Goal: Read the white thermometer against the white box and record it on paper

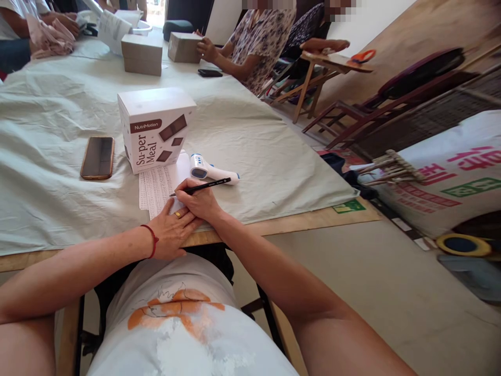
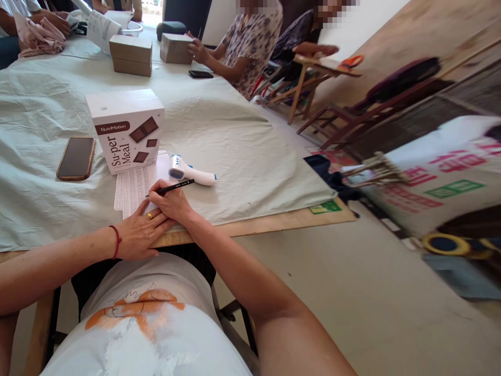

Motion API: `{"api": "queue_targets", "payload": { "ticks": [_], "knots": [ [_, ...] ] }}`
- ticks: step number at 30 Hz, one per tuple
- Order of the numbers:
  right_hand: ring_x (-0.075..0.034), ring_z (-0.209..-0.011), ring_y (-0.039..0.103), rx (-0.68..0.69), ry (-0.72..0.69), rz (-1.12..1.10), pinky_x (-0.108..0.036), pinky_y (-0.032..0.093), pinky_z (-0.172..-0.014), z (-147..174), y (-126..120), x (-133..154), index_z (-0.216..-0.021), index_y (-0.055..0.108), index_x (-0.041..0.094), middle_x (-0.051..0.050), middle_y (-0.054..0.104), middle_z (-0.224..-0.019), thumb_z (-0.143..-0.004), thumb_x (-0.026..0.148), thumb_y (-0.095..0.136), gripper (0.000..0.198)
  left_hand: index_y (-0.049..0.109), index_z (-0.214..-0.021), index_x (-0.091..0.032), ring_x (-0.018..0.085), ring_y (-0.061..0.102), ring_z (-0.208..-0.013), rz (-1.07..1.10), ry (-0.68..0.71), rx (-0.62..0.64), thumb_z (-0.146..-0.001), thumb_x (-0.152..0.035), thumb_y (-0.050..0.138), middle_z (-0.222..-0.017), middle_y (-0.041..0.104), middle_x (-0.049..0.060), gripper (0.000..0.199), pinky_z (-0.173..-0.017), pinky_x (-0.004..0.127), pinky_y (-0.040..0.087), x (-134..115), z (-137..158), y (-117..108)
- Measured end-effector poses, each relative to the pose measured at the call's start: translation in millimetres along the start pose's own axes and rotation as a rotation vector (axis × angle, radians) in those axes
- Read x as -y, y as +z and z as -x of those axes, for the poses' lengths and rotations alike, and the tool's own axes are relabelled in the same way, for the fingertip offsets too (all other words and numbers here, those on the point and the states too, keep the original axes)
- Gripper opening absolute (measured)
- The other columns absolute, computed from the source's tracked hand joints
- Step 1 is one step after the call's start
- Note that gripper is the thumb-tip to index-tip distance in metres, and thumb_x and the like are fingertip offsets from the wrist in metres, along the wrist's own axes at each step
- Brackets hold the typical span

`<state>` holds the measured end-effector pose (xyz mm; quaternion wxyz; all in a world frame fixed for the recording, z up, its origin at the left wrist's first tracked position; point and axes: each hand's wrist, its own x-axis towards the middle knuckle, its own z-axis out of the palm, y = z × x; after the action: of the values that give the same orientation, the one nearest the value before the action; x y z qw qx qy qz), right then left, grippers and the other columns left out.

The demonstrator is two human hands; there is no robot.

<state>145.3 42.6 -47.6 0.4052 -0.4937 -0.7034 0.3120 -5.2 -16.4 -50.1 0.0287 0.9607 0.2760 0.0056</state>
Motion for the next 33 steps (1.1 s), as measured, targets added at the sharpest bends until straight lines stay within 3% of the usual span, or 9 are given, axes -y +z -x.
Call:
{"api": "queue_targets", "payload": {
  "ticks": [33],
  "knots": [
    [-0.016, -0.063, 0.05, -0.045, 0.007, 0.009, -0.031, 0.046, -0.067, 0.9, 1.0, -0.7, -0.065, 0.052, 0.025, 0.003, 0.055, -0.061, -0.074, 0.023, 0.055, 0.01, 0.037, -0.159, -0.013, 0.041, 0.043, -0.149, 0.027, -0.011, 0.017, -0.08, -0.051, 0.079, -0.155, 0.054, 0.023, 0.097, -0.127, 0.066, 0.01, 0.6, -1.8, 1.6]
  ]
}}
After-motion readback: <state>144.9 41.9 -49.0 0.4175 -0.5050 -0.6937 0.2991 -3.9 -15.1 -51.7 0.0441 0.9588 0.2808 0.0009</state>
